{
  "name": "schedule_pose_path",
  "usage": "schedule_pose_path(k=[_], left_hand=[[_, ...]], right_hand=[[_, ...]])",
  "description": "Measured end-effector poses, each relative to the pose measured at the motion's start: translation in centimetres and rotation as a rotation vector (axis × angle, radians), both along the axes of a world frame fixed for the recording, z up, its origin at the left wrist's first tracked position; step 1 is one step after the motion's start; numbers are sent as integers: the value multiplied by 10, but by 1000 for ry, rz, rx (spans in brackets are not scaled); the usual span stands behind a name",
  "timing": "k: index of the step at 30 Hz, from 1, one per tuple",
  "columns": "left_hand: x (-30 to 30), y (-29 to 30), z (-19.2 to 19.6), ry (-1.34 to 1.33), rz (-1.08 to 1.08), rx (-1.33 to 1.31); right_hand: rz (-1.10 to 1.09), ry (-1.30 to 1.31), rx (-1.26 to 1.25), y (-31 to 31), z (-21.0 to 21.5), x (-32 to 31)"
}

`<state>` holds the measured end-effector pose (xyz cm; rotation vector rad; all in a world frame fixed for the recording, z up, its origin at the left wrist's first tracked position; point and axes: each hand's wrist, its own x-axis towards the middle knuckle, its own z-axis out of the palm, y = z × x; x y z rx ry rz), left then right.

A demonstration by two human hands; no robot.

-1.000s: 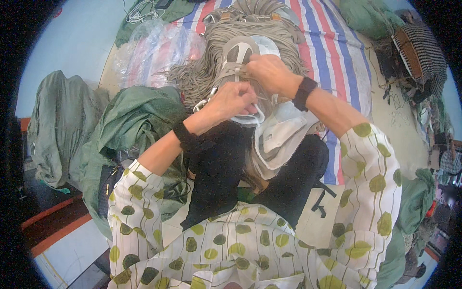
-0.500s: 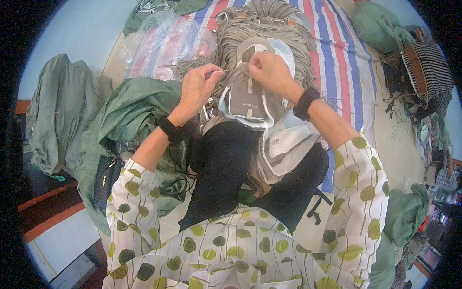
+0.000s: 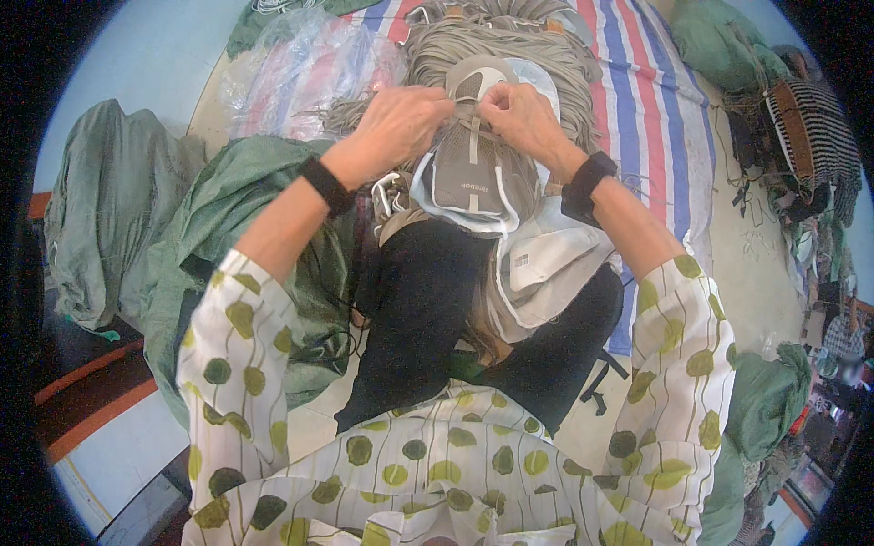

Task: The person is lacing a pair of white and grey sneakers while sitting on the floor surrounded by bags of materials.

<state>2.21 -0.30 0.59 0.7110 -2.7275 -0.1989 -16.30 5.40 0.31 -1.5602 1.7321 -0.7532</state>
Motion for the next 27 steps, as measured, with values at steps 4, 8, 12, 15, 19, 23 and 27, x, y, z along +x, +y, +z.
schedule_pose_path(k=[4, 8, 12, 15, 19, 23, 27], left_hand=[[-20, -11, -2, -234, -85, 78], [-7, -52, -27, -389, -202, 346], [-41, -5, -11, -274, -123, -27], [-21, -17, -25, -170, 62, 193], [-6, 24, -19, 78, 335, 449], [11, 65, -22, 351, 350, 281], [9, 59, -25, 287, 357, 207]], right_hand=[[19, 78, -4, -6, -10, -5], [34, -10, 1, -13, -15, 8], [-3, 204, -63, -8, -23, -4], [52, 164, -68, -6, -16, 5], [38, 183, -234, 17, 15, 8], [280, 332, -356, 35, 13, 27], [412, 659, -268, 57, 8, 45]])
